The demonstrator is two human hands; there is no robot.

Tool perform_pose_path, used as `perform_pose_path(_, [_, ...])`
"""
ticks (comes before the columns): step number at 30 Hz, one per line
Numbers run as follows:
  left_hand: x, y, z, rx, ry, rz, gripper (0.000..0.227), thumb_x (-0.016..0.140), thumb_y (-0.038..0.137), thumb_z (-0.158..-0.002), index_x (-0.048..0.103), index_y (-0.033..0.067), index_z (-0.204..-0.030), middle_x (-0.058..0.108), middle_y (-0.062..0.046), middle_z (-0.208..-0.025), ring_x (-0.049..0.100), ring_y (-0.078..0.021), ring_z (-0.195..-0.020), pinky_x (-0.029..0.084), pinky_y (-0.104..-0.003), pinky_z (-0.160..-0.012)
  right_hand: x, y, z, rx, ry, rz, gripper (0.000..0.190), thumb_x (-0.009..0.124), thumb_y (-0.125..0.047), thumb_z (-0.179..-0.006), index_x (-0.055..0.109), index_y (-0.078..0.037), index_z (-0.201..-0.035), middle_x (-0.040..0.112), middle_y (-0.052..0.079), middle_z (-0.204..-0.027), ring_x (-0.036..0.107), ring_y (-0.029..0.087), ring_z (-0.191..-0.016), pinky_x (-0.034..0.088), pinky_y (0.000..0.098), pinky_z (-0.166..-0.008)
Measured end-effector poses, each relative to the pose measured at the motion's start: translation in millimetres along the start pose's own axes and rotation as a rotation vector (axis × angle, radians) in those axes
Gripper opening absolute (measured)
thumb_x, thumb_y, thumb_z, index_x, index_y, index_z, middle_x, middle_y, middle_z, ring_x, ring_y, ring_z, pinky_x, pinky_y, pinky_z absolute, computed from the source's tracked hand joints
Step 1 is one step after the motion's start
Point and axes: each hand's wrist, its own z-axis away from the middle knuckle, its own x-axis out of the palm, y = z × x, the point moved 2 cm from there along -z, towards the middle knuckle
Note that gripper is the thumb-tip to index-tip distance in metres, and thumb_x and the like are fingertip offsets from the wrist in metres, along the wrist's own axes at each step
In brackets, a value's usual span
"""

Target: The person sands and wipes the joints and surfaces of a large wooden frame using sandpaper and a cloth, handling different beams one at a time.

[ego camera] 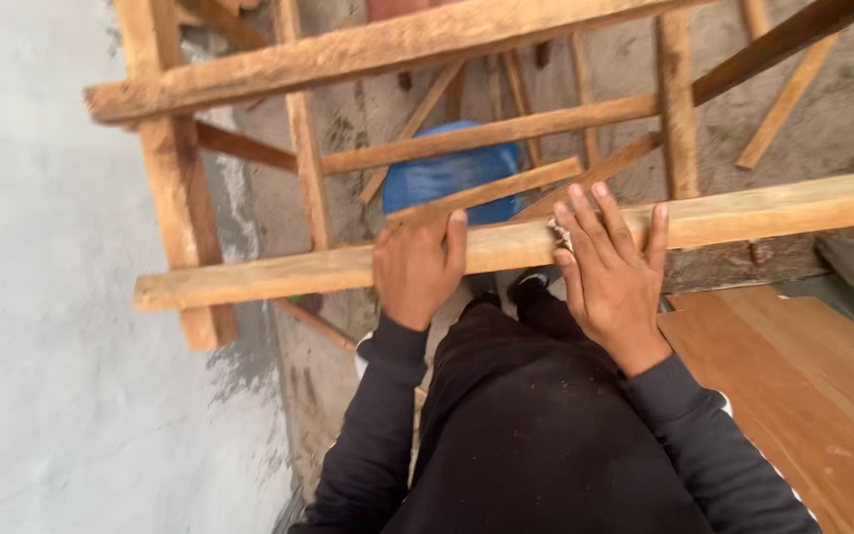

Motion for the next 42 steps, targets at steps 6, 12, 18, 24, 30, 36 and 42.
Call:
perform_pose_path(6, [6.4, 2.0, 9.2, 0.029, -0.010, -0.074, 0.047, 0.053, 0.033, -0.105, 0.070, 0.0071, -0.070, 0.060, -0.012, -0.056, 0.054, -0.0279, -0.048, 0.039, -0.044, -0.062, -44.1, 68.7, -2.5, 0.128, 0.088, 0.135, 0.048, 0.031, -0.035, -0.125, 0.054, -0.002, -0.152, 0.048, 0.016, -0.166, 0.033, 0.027, -0.162, 0.000, 0.0547, -0.129])
perform_pose_path(12, [6.2, 2.8, 4.9, -0.025, -0.090, -0.076, 0.049, 0.053, 0.034, -0.104, 0.070, 0.0073, -0.067, 0.061, -0.011, -0.054, 0.055, -0.0286, -0.046, 0.040, -0.045, -0.063, 15.9, 2.0, -3.3, -0.041, 0.009, 0.543, 0.055, 0.031, -0.037, -0.117, 0.052, -0.012, -0.161, 0.044, 0.007, -0.170, 0.023, 0.021, -0.161, -0.001, 0.0416, -0.134])
perform_pose_path(18, [0.2, -1.0, 10.1, 0.042, -0.003, -0.008, 0.045, 0.052, 0.033, -0.104, 0.072, 0.0065, -0.074, 0.065, -0.012, -0.063, 0.061, -0.0298, -0.055, 0.043, -0.046, -0.067, -14.1, 36.3, -4.1, 0.032, 0.029, 0.044, 0.045, 0.032, -0.034, -0.121, 0.055, -0.010, -0.151, 0.046, 0.004, -0.166, 0.028, 0.019, -0.162, 0.001, 0.0493, -0.131])
perform_pose_path(24, [2.4, -3.5, 11.0, 0.008, -0.047, -0.016, 0.046, 0.051, 0.034, -0.104, 0.072, 0.0070, -0.073, 0.066, -0.013, -0.060, 0.062, -0.0301, -0.053, 0.045, -0.047, -0.070, -10.3, 26.9, -1.1, -0.059, 0.105, 0.423, 0.045, 0.039, -0.034, -0.119, 0.066, -0.011, -0.146, 0.057, 0.003, -0.162, 0.031, 0.019, -0.161, -0.004, 0.0427, -0.136])
perform_pose_path(30, [-1.8, -0.6, 10.0, 0.074, -0.060, -0.030, 0.042, 0.051, 0.033, -0.105, 0.074, 0.0075, -0.080, 0.066, -0.013, -0.064, 0.063, -0.0307, -0.060, 0.045, -0.047, -0.069, -25.2, 49.0, -3.5, -0.017, 0.066, 0.117, 0.048, 0.039, -0.037, -0.123, 0.063, -0.004, -0.149, 0.056, 0.015, -0.164, 0.032, 0.024, -0.163, -0.003, 0.0491, -0.131])
perform_pose_path(36, [2.5, 4.8, 13.2, 0.105, -0.041, 0.082, 0.033, 0.055, 0.033, -0.104, 0.075, 0.0070, -0.099, 0.076, -0.014, -0.098, 0.068, -0.0360, -0.104, 0.045, -0.050, -0.094, -63.5, 120.8, 3.4, 0.201, 0.174, 0.213, 0.050, 0.028, -0.033, -0.128, 0.053, 0.005, -0.149, 0.051, 0.025, -0.157, 0.028, 0.030, -0.164, -0.001, 0.0516, -0.135])
perform_pose_path(42, [41.3, 66.3, 7.8, 0.250, -0.127, 0.119, 0.042, 0.050, 0.035, -0.106, 0.062, 0.0095, -0.138, 0.064, -0.014, -0.142, 0.047, -0.0357, -0.145, 0.020, -0.063, -0.123, -34.4, 79.6, -2.4, -0.007, 0.046, 0.060, 0.044, 0.042, -0.032, -0.115, 0.059, -0.005, -0.145, 0.053, 0.015, -0.160, 0.035, 0.030, -0.157, 0.007, 0.0559, -0.130])
